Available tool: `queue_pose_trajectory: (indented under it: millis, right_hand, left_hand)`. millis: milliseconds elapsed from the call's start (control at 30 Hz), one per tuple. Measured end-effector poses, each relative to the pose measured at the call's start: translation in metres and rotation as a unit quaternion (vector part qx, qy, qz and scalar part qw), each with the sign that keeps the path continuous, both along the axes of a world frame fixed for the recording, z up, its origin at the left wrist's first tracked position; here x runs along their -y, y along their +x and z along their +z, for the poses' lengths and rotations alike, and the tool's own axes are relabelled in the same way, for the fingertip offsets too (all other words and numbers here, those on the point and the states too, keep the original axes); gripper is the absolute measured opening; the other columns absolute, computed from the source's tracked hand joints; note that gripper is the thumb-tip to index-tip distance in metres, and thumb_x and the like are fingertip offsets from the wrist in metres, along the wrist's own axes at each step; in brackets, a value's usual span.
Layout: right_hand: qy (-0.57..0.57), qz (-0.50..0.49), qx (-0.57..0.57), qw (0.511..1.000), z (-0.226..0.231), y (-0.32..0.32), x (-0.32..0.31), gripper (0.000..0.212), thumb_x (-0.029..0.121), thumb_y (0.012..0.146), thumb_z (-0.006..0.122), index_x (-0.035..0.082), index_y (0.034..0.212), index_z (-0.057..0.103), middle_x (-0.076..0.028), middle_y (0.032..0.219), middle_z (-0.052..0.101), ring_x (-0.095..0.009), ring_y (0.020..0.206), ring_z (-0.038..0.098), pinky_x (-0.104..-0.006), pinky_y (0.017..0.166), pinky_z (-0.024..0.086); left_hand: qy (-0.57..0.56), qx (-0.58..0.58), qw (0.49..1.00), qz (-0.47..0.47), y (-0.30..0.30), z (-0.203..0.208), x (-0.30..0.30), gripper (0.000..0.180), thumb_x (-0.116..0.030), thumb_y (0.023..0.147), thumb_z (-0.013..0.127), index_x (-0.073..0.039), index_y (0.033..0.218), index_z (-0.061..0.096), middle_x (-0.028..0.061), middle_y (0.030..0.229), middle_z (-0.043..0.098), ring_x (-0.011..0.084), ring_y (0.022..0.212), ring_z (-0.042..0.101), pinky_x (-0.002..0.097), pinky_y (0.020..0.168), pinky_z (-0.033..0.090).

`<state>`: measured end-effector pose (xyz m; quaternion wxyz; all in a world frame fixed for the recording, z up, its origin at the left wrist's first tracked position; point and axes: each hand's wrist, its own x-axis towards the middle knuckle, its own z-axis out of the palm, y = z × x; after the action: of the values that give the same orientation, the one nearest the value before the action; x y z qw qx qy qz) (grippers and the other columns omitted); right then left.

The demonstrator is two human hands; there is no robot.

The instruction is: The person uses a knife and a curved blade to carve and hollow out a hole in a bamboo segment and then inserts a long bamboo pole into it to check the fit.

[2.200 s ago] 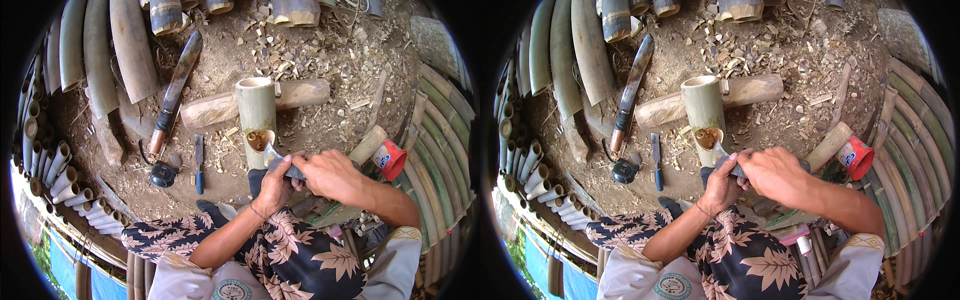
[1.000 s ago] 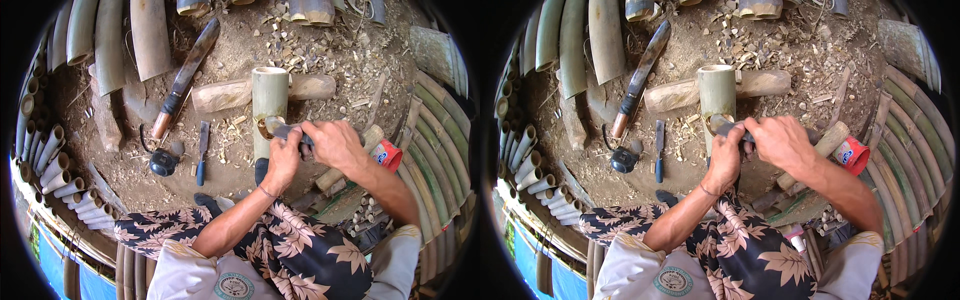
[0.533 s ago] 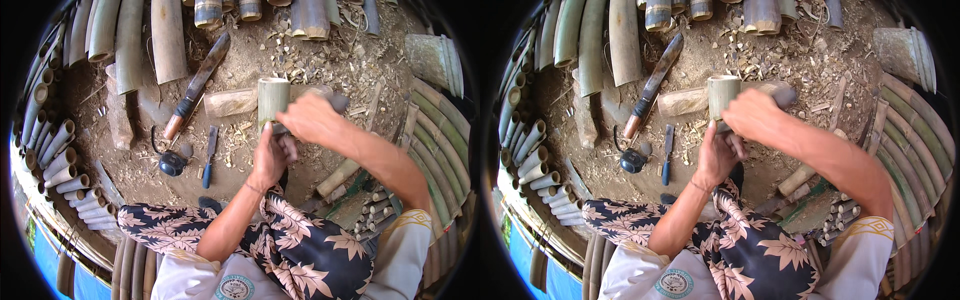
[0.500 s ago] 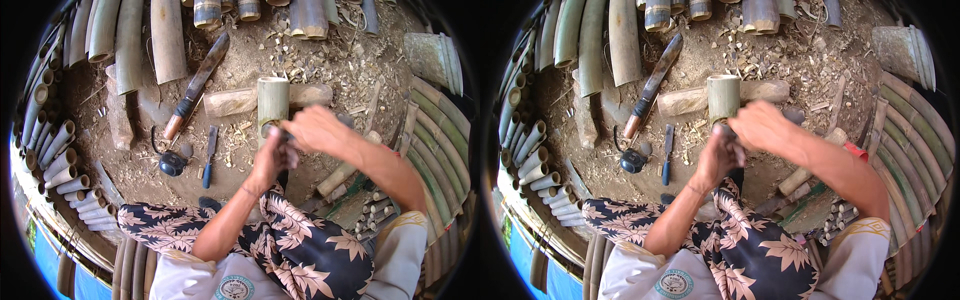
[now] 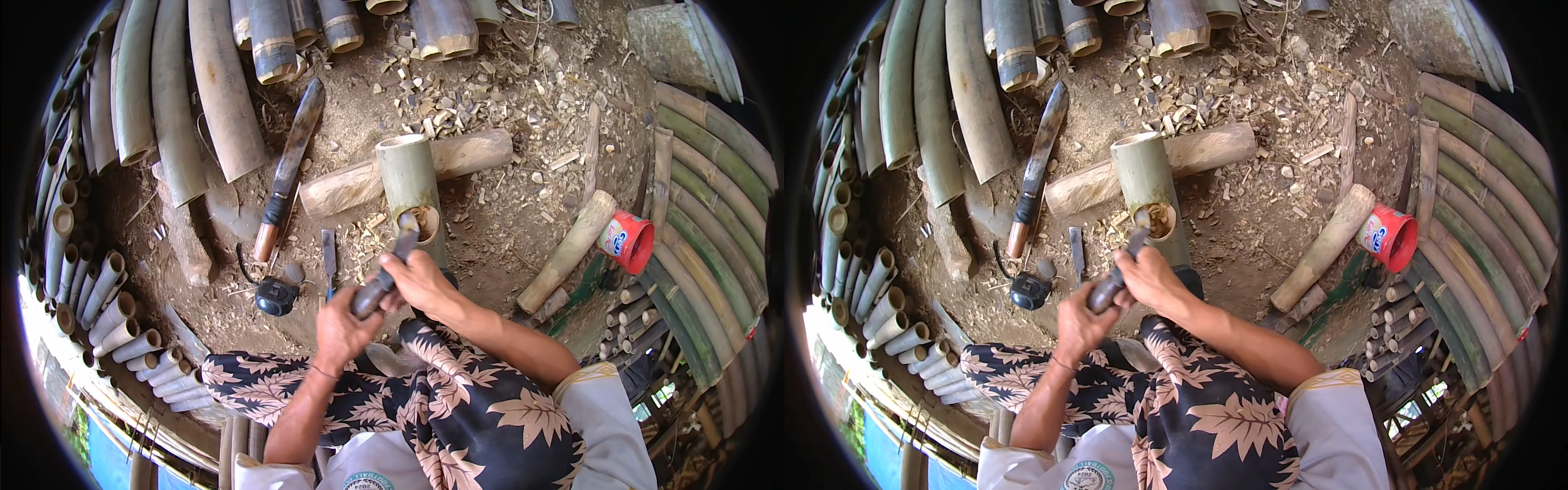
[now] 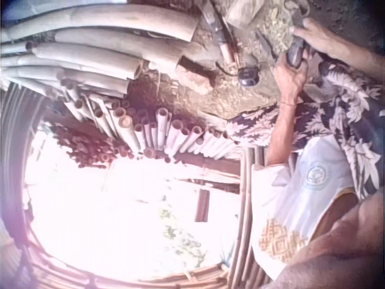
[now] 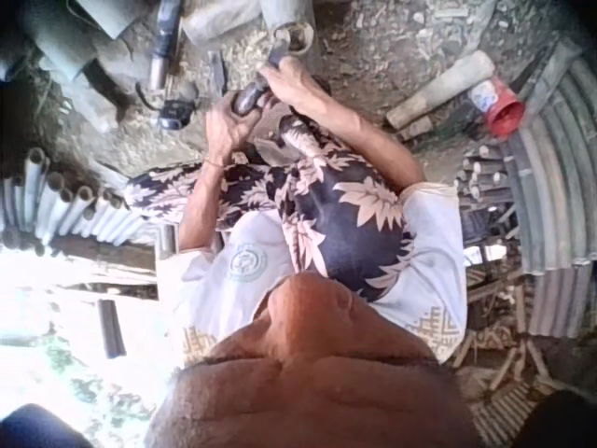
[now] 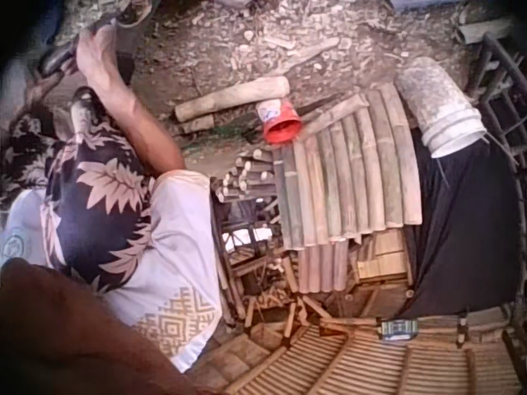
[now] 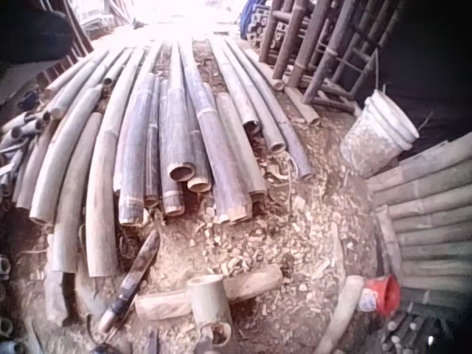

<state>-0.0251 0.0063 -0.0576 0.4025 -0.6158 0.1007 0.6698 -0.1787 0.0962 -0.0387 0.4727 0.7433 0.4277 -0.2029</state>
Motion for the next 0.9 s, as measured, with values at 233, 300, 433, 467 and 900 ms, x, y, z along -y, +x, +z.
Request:
queue_pose_trajectory:
  millis: [233, 300, 433, 467, 900]
  right_hand:
    - [0.099, -0.269, -0.136, 0.948, 0.008, 0.008, -0.023, 0.035, 0.026, 0.102, 0.046, -0.007, 0.107, 0.057, -0.021, 0.087, 0.069, -0.028, 0.066, 0.070, -0.0346, 0.057, 0.059]
    - [0.127, -0.333, -0.156, 0.921, 0.014, 0.021, -0.022, 0.033, 0.025, 0.102, 0.047, -0.005, 0.110, 0.055, -0.021, 0.090, 0.069, -0.029, 0.069, 0.070, -0.0369, 0.060, 0.060]
    - [0.146, -0.465, -0.211, 0.847, 0.014, 0.030, -0.011, 0.034, 0.026, 0.102, 0.043, -0.004, 0.106, 0.059, -0.019, 0.089, 0.069, -0.027, 0.070, 0.071, -0.0337, 0.061, 0.060]
    - [0.165, -0.507, -0.256, 0.806, 0.013, 0.033, -0.008, 0.031, 0.027, 0.102, 0.044, 0.001, 0.108, 0.060, -0.015, 0.089, 0.070, -0.026, 0.069, 0.070, -0.0336, 0.062, 0.060]
    - [0.210, -0.446, -0.407, 0.769, -0.012, -0.008, 0.027, 0.038, 0.032, 0.104, 0.044, 0.005, 0.130, 0.054, -0.011, 0.108, 0.071, -0.027, 0.075, 0.072, -0.0394, 0.066, 0.060]
  left_hand:
    - [0.089, -0.016, 0.975, -0.204, 0.071, 0.041, -0.094, 0.037, -0.024, 0.062, 0.076, -0.007, 0.095, 0.073, 0.0153, 0.077, 0.070, 0.0315, 0.070, 0.069, 0.0401, 0.071, 0.056]
    - [0.122, -0.020, 0.945, -0.303, 0.108, 0.058, -0.105, 0.028, -0.022, 0.065, 0.074, -0.006, 0.087, 0.071, 0.0146, 0.076, 0.070, 0.0305, 0.071, 0.070, 0.0405, 0.070, 0.056]
    - [0.138, -0.053, 0.872, -0.467, 0.174, 0.083, -0.109, 0.014, -0.019, 0.072, 0.072, -0.006, 0.078, 0.070, 0.0126, 0.073, 0.069, 0.0284, 0.070, 0.071, 0.0378, 0.064, 0.056]
    - [0.138, -0.059, 0.847, -0.509, 0.193, 0.086, -0.107, 0.012, -0.018, 0.074, 0.071, -0.007, 0.078, 0.071, 0.0117, 0.074, 0.069, 0.0275, 0.070, 0.071, 0.0372, 0.063, 0.056]
    - [0.087, -0.045, 0.804, -0.587, 0.167, 0.057, -0.127, 0.006, -0.016, 0.075, 0.070, -0.011, 0.077, 0.066, 0.0050, 0.065, 0.065, 0.0217, 0.062, 0.067, 0.0393, 0.059, 0.053]
